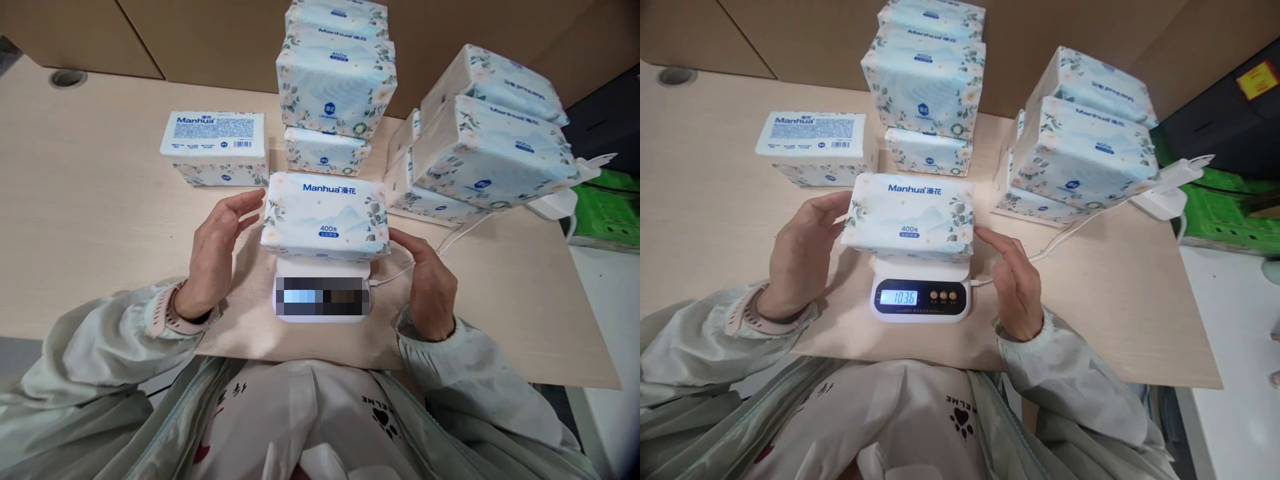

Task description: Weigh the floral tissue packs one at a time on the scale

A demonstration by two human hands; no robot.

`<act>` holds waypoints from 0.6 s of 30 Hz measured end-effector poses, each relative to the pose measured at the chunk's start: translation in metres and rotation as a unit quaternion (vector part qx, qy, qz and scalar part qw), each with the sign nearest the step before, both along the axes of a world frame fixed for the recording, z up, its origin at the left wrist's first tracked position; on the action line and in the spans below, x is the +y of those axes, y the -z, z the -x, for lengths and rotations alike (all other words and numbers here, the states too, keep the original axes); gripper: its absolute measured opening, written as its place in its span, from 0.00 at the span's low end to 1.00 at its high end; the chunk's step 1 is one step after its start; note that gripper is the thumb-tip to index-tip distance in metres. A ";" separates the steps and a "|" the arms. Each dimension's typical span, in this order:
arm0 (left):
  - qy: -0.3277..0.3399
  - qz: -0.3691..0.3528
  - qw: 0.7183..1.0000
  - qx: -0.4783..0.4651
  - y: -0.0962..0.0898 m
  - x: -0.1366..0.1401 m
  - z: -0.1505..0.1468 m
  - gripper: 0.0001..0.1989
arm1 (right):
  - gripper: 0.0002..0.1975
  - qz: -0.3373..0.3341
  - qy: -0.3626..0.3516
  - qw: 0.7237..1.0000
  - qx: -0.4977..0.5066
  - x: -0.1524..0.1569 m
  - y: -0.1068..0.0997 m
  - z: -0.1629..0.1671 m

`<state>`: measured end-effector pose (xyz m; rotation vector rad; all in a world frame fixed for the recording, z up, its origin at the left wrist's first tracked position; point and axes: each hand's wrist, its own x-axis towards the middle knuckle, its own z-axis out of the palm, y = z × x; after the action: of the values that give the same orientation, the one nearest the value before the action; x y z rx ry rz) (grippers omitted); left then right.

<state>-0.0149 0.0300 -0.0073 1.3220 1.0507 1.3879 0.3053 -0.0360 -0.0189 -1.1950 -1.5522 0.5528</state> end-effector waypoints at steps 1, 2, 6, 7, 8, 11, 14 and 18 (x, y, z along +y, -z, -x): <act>0.001 0.000 1.000 -0.001 0.000 0.000 0.000 0.21 | 0.22 0.000 -0.001 1.000 0.002 0.000 0.000 0.000; 0.003 -0.001 1.000 0.000 0.001 0.000 0.000 0.22 | 0.22 0.002 -0.005 1.000 0.005 0.000 0.000 0.000; 0.009 -0.007 1.000 0.005 0.002 0.000 -0.001 0.23 | 0.23 0.014 -0.012 1.000 0.014 -0.003 -0.002 0.001; 0.009 -0.005 1.000 0.004 0.002 -0.001 -0.001 0.23 | 0.24 0.020 -0.010 1.000 0.012 -0.003 -0.003 0.001; 0.007 -0.003 1.000 0.003 0.001 -0.001 -0.001 0.23 | 0.24 0.026 -0.009 1.000 0.008 -0.004 -0.003 0.001; 0.019 0.016 1.000 0.007 -0.002 -0.003 -0.001 0.21 | 0.25 0.037 -0.027 0.999 0.002 -0.003 -0.004 0.001; 0.070 0.019 0.997 0.021 -0.001 -0.005 -0.001 0.22 | 0.28 0.026 -0.076 0.997 -0.013 -0.001 -0.001 0.000; 0.133 -0.012 0.989 0.056 0.000 -0.010 -0.002 0.25 | 0.38 -0.001 -0.130 0.990 -0.056 -0.002 0.006 -0.001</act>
<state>-0.0125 0.0197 -0.0072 1.5123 0.8960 1.1403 0.3059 -0.0379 -0.0252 -1.0435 -1.8179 0.6625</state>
